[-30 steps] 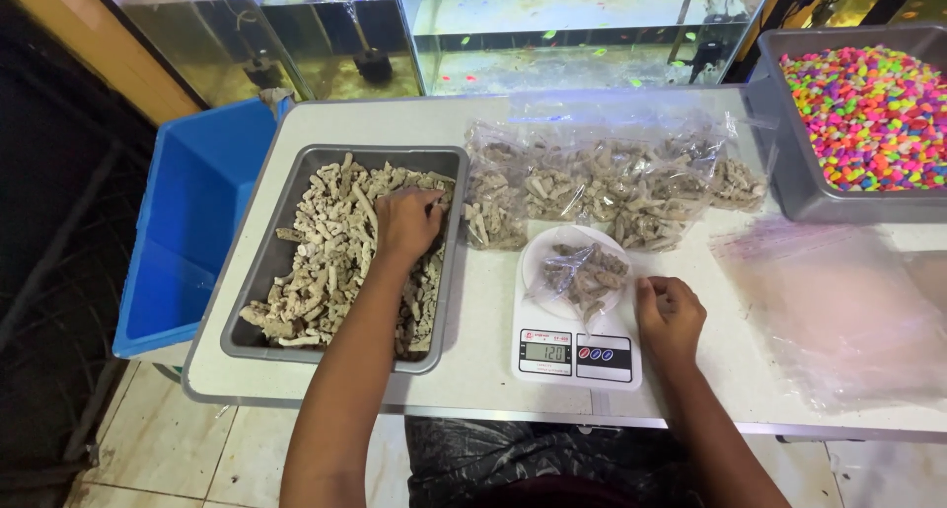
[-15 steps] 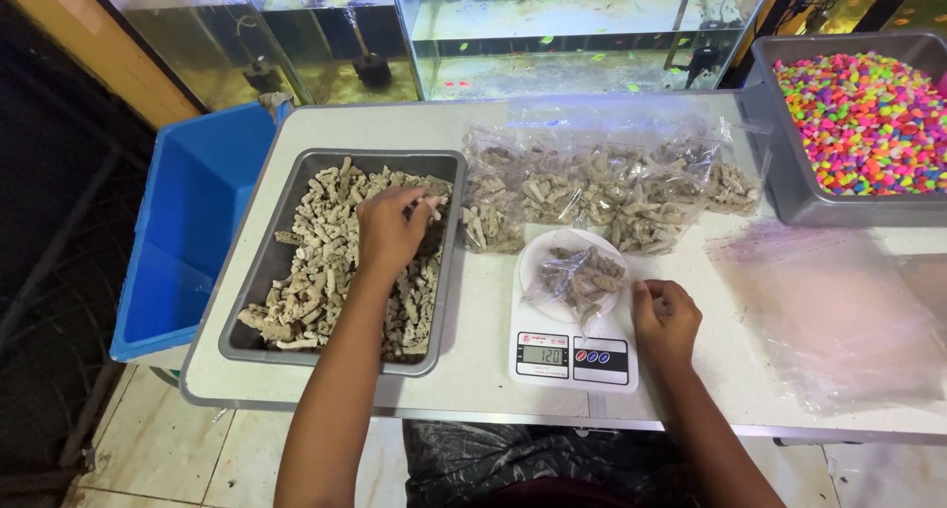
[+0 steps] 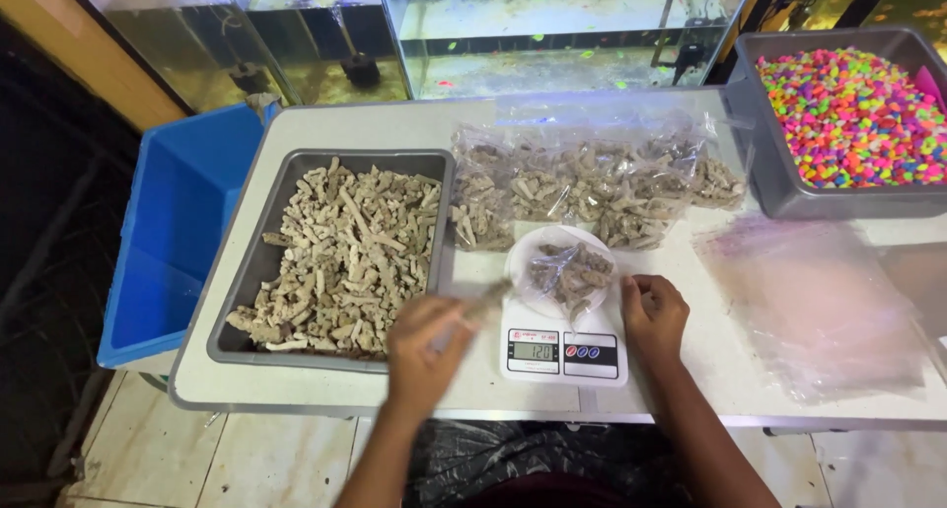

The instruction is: Weighing and bagging small pieces of coral using a digital scale and plastic bags.

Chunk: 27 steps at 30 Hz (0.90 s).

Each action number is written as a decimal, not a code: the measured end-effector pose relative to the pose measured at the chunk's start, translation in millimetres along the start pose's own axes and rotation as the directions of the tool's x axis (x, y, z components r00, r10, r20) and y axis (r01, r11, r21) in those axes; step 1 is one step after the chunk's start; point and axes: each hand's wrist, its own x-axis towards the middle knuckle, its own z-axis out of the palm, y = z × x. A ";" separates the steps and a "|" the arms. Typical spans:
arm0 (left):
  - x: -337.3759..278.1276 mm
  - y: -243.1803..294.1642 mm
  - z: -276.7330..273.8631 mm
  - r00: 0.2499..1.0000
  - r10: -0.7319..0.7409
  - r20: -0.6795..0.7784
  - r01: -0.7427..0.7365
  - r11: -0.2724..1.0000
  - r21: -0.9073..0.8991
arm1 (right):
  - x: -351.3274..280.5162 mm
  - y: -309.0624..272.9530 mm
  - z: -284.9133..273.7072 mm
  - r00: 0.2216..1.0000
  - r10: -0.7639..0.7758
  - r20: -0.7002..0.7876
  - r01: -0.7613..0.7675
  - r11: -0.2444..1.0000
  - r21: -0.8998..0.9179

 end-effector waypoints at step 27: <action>0.8 -17.5 161.8 0.919 0.379 -0.110 -0.299 0.851 0.432 | -1.5 14.4 0.6 0.997 -0.071 -0.001 0.071 0.997 -0.012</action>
